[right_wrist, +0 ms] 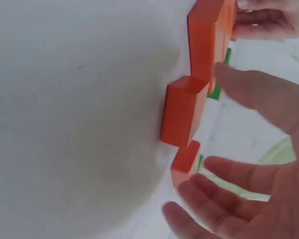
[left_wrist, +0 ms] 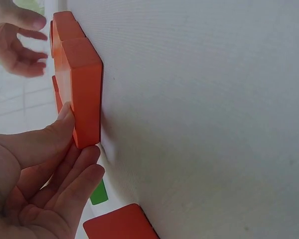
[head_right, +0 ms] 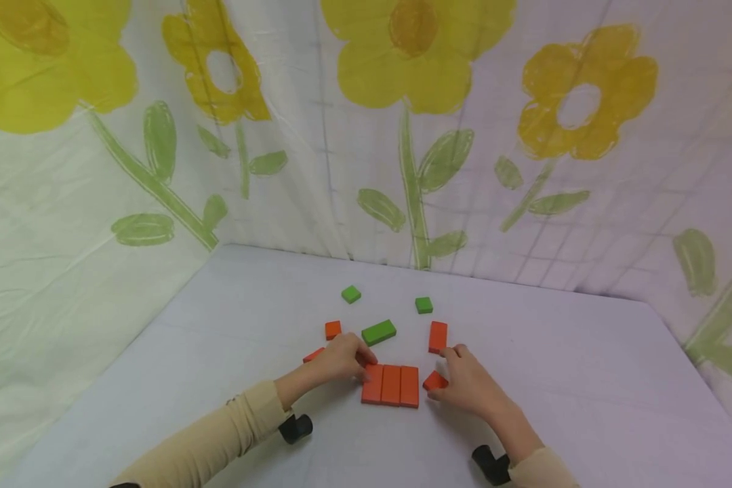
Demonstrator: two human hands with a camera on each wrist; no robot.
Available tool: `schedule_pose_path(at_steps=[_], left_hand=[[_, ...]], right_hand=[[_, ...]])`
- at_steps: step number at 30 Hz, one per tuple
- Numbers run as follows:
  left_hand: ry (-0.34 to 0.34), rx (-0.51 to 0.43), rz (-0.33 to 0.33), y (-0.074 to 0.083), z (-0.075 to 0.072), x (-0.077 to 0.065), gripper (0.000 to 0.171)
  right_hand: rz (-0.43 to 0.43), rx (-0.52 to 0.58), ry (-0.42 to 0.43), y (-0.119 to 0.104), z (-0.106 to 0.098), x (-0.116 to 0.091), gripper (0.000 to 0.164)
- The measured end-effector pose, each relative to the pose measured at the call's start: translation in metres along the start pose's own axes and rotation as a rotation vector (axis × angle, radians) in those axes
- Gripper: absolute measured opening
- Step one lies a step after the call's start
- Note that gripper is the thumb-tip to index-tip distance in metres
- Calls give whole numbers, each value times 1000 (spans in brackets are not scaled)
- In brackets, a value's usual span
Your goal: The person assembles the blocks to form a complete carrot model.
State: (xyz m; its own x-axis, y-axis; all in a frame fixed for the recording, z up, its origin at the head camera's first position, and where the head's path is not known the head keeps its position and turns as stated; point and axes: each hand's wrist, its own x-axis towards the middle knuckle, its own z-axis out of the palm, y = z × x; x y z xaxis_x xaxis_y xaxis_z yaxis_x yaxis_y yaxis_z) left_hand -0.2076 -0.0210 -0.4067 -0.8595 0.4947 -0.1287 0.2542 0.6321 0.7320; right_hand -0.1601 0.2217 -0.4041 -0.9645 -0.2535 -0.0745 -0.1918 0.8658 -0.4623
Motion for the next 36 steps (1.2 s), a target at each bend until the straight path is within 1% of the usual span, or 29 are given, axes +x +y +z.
schedule_pose_path(at_steps=[2,4,5,8,10,12,14,16,18,22,25,27,29,31,36], left_hand=[[0,0,-3,0,0,0,24],[0,-4,-4,1,0,0,23],[-1,-6,-5,1,0,0,23],[3,-4,-12,2,0,0,24],[4,-2,-17,2,-1,0,24],[5,4,-18,2,-1,0,24],[4,6,-19,2,0,0,24],[4,6,-22,2,0,-1,24],[6,9,-26,2,0,-1,24],[9,13,-26,2,1,-1,24],[8,15,-20,2,1,-1,24],[7,15,-17,2,1,-1,23],[9,13,-18,3,0,-1,23],[9,18,-24,3,0,-1,23],[8,32,-27,4,0,-1,24]], right_hand=[[12,14,-14,2,-1,0,62],[-1,39,-25,4,0,-1,57],[-22,50,-25,5,0,-2,55],[-119,46,-18,8,0,-4,54],[-203,17,-12,9,0,-5,51],[-276,-24,-5,11,0,-5,44],[-313,-55,0,12,0,-3,36],[-309,-70,6,12,1,-3,29],[-286,-74,1,12,1,-3,25],[-197,-68,-11,10,-1,-7,23],[-133,-63,15,6,-2,-11,22],[-114,-44,33,2,-3,-14,21],[-119,-24,41,-3,-3,-17,21],[-148,-4,30,-10,0,-20,23],[-287,28,-19,-30,14,-24,26]])
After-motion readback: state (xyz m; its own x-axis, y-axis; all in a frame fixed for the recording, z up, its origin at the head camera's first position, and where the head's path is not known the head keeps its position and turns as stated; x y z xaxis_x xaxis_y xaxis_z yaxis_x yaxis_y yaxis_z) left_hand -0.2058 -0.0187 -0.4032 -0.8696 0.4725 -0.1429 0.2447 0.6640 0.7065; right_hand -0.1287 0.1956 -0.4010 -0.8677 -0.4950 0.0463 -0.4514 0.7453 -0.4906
